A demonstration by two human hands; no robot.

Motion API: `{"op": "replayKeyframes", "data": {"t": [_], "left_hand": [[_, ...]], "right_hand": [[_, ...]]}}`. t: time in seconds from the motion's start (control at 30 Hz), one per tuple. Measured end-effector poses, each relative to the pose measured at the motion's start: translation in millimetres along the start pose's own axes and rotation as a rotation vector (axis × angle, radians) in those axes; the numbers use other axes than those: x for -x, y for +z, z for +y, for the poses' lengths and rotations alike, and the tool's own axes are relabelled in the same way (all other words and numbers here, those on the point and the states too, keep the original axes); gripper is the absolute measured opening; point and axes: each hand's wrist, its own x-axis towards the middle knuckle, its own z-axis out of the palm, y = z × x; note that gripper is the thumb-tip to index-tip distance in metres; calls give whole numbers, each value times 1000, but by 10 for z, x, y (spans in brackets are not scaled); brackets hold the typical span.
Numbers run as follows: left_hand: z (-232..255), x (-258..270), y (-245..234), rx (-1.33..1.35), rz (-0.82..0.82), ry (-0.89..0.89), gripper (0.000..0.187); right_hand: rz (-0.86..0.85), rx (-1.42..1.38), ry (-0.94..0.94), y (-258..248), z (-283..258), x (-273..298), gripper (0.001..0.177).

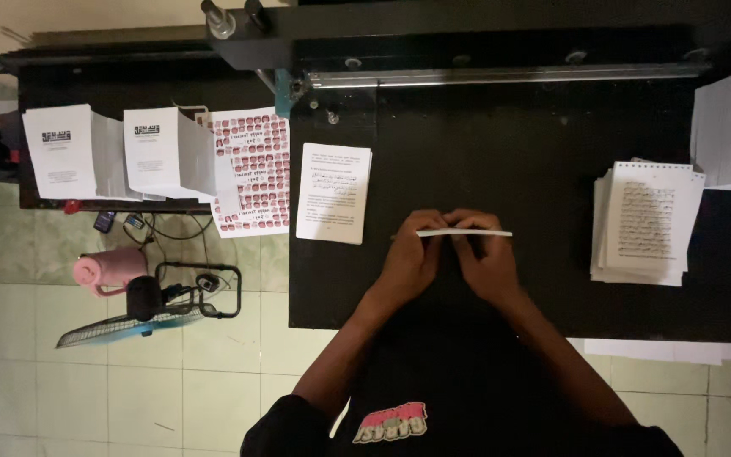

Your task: The person repeatedly picks up a stack of papers, places them into a binding machine, and presses down the lever to bind them. They then remove the bound document and place it on a growing stack to the right.

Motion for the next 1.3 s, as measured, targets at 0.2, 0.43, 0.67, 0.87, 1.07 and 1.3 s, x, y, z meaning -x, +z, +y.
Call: {"op": "replayKeyframes", "data": {"t": [0.2,0.43,0.67,0.87,1.07,1.3], "left_hand": [[449,-178,-76,-80,-68,-583,32],[352,-539,-253,123,136,-668,66],[395,-608,-154,515,462,-694,73],[229,-435,8,595,633,-620,76],[161,-438,64,522,561,-606,58],[254,-625,39,640,558,-514,61]], "right_hand": [[-79,-1,334,-57,203,101,33],[227,-361,506,180,-369,-326,52],[262,-479,571,381,-30,-743,53],[257,-468,607,613,-40,-1028,50],[288,-496,575,658,100,-1155,51],[308,-519,578,657,147,-1245,51]]}}
